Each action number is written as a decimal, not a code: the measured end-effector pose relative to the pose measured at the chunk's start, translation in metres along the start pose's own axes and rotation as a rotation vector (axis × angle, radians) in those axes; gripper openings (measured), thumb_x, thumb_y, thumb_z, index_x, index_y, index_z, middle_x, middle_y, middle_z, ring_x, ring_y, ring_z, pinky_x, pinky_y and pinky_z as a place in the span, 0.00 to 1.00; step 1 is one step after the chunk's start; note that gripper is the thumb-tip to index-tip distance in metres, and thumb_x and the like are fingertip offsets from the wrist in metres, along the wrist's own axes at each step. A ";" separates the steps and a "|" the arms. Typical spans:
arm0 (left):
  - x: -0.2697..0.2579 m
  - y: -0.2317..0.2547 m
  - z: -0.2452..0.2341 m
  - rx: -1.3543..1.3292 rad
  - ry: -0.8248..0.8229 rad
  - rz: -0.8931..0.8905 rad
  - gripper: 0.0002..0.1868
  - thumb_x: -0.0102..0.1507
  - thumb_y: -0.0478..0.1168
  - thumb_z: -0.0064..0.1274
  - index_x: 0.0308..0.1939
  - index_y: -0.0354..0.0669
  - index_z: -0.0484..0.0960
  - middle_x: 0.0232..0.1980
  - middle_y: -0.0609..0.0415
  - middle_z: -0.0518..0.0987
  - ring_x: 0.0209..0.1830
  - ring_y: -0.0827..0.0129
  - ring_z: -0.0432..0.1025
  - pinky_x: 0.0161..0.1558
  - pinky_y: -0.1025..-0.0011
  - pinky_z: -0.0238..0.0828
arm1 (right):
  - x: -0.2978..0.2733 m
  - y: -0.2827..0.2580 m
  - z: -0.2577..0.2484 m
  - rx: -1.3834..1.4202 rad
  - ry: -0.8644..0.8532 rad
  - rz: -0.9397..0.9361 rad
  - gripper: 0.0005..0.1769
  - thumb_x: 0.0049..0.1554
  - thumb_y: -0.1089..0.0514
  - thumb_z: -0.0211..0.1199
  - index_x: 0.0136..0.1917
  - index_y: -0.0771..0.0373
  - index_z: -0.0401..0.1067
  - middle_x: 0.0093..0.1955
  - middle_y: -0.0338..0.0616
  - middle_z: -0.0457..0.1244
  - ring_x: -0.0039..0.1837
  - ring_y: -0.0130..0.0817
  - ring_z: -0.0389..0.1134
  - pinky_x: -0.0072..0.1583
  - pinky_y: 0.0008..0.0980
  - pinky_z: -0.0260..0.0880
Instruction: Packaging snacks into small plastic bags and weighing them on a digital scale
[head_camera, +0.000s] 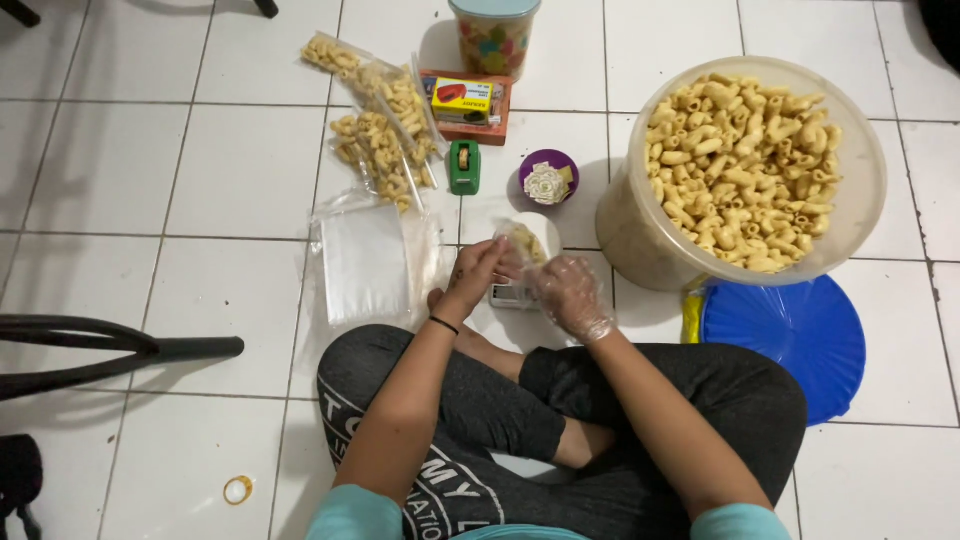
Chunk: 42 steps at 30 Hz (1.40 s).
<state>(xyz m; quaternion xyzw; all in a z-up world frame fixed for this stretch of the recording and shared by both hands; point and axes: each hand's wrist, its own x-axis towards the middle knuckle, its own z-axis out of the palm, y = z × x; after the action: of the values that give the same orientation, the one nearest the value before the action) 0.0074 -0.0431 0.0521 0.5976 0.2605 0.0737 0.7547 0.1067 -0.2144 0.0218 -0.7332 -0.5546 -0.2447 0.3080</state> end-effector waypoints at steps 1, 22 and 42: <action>0.002 0.000 -0.002 0.005 -0.003 0.001 0.28 0.71 0.56 0.49 0.56 0.30 0.80 0.44 0.35 0.81 0.37 0.57 0.80 0.41 0.65 0.81 | 0.002 -0.001 0.002 -0.002 0.005 0.003 0.05 0.53 0.58 0.70 0.36 0.53 0.76 0.39 0.39 0.66 0.46 0.41 0.69 0.49 0.38 0.69; 0.026 -0.048 -0.001 0.342 -0.068 0.203 0.17 0.66 0.43 0.57 0.24 0.44 0.73 0.16 0.56 0.69 0.18 0.73 0.65 0.24 0.75 0.61 | 0.031 -0.022 -0.020 0.786 -0.321 0.959 0.09 0.55 0.58 0.71 0.48 0.64 0.78 0.40 0.52 0.69 0.46 0.39 0.72 0.52 0.39 0.72; 0.005 -0.010 0.002 0.321 -0.147 0.198 0.18 0.65 0.45 0.58 0.22 0.43 0.75 0.19 0.52 0.75 0.22 0.71 0.68 0.32 0.73 0.67 | 0.038 0.001 -0.046 0.854 -0.264 1.072 0.13 0.60 0.67 0.60 0.57 0.75 0.75 0.45 0.63 0.70 0.47 0.45 0.73 0.48 0.37 0.77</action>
<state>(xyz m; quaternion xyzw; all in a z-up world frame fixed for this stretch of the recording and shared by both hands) 0.0109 -0.0449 0.0417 0.7368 0.1530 0.0615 0.6557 0.1169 -0.2227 0.0795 -0.7441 -0.1967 0.2717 0.5777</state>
